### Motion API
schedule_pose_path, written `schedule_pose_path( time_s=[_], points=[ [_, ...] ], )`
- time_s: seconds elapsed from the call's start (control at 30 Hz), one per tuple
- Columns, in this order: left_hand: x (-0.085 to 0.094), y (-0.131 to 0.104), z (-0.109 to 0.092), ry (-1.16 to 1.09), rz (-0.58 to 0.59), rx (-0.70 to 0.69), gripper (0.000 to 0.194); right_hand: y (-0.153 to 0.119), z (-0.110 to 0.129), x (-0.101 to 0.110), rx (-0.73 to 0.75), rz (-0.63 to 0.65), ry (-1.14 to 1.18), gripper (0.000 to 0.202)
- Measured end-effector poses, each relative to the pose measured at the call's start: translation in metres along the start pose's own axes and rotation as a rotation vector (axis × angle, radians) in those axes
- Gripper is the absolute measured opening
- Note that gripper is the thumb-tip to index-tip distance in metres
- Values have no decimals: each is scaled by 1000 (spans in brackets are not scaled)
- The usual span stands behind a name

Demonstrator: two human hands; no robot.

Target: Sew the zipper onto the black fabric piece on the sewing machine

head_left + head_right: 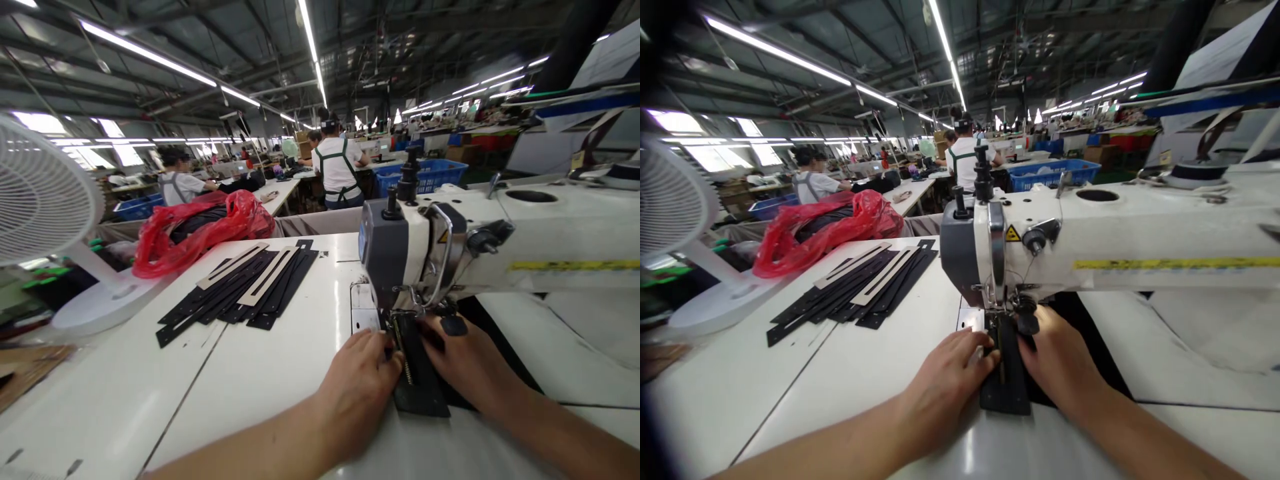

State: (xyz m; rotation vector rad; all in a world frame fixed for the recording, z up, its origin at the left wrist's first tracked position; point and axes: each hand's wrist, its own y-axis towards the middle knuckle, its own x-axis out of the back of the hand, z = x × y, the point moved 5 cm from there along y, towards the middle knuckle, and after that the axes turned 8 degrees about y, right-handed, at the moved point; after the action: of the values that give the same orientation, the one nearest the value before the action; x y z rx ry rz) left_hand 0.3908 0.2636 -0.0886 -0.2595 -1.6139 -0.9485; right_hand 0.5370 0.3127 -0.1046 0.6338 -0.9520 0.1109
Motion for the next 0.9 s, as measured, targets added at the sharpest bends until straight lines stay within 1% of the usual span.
schedule_pose_path(
  time_s=[0.03, 0.07, 0.13, 0.2, 0.3, 0.37, 0.53, 0.67, 0.83, 0.9],
  points=[
    [1, -3, -2, 1, -20, -16, 21, -10, 7, 4, 86, 14, 8, 21],
    [3, -6, -5, 9, -46, -44, 22, -21, 16, 8, 200, 25, 7, 27],
    [5, -10, -11, 47, -105, -106, 25, -40, 27, 13, 377, 53, -26, 40],
    [5, -12, -14, 89, -166, -136, 29, -49, 30, 13, 442, 73, -68, 46],
    [2, -12, -14, 115, -209, -138, 30, -49, 28, 12, 452, 88, -86, 49],
    [0, -10, -13, 120, -217, -136, 31, -45, 26, 12, 448, 94, -80, 48],
    [-4, -5, -8, 112, -211, -134, 31, -39, 20, 8, 405, 112, -46, 42],
    [-5, 1, -2, 108, -235, -130, 29, -33, 15, 7, 370, 95, -27, 38],
    [-7, 7, 5, 71, -189, -124, 24, -22, 12, 5, 336, 148, -23, 39],
    [-8, 8, 7, 56, -158, -130, 23, -18, 11, 5, 319, 139, -26, 38]
  ],
)
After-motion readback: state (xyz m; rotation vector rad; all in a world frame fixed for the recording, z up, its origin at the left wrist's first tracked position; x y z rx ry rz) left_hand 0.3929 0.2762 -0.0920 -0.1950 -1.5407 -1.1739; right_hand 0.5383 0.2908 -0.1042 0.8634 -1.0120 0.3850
